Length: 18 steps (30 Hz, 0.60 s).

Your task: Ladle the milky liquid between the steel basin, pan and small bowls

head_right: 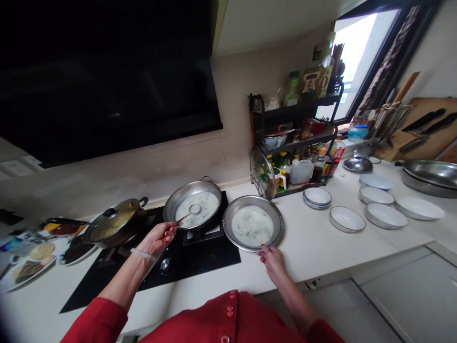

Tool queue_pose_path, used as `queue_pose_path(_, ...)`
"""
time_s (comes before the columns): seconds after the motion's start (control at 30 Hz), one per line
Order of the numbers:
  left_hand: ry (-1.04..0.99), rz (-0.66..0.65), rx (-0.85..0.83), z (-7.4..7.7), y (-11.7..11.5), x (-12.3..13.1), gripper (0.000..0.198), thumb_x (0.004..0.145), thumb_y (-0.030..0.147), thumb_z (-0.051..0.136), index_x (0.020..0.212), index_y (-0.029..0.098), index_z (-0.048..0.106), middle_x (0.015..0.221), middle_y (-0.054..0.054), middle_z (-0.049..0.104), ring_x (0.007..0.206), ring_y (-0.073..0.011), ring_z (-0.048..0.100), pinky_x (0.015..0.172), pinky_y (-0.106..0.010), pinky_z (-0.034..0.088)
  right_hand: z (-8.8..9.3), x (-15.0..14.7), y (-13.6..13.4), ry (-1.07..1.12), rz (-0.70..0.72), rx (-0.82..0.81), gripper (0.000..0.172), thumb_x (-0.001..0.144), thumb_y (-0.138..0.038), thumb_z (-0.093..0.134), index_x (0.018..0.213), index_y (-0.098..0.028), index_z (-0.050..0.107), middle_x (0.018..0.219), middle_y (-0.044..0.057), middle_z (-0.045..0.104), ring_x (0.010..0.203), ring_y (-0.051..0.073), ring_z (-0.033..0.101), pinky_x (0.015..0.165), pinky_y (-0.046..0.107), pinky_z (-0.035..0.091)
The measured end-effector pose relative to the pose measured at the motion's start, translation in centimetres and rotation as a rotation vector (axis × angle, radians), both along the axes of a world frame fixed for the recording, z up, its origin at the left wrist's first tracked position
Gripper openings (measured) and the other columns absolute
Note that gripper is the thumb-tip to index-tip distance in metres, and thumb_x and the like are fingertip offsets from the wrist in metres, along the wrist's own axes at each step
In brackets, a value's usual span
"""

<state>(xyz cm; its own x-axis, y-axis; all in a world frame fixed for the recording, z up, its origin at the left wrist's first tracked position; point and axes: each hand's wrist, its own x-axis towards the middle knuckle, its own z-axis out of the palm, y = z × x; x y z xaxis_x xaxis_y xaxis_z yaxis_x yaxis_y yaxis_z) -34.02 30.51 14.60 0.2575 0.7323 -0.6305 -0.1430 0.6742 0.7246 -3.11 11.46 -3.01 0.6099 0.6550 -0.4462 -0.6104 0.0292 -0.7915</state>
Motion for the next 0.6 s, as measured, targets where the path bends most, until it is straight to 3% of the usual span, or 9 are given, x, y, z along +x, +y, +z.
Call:
queue_pose_path(0.37, -0.104, -0.021, -0.054, 2.2, -1.6, 0.0, 0.014, 0.084, 0.004, 0.039, 0.086, 0.01, 0.052, 0.049, 0.007, 0.035, 0.029, -0.0008, 0.025, 0.025, -0.009, 0.015, 0.0, 0.1, 0.0, -0.001, 0.007, -0.005, 0.041, 0.045, -0.027, 0.078, 0.059, -0.023, 0.04, 0.051, -0.005, 0.058, 0.049, 0.014, 0.061, 0.04, 0.021, 0.034)
queue_pose_path(0.6, -0.108, -0.174, 0.011, 3.8, -4.4, 2.0, 0.011, 0.081, 0.006, 0.045, 0.088, 0.009, 0.054, 0.05, 0.007, 0.038, 0.031, 0.0001, 0.023, 0.028, -0.009, 0.014, 0.0, 0.0, 0.1, 0.002, -0.001, -0.012, 0.044, 0.044, -0.028, 0.079, 0.06, -0.023, 0.038, 0.049, -0.005, 0.057, 0.049, 0.014, 0.061, 0.039, 0.02, 0.034)
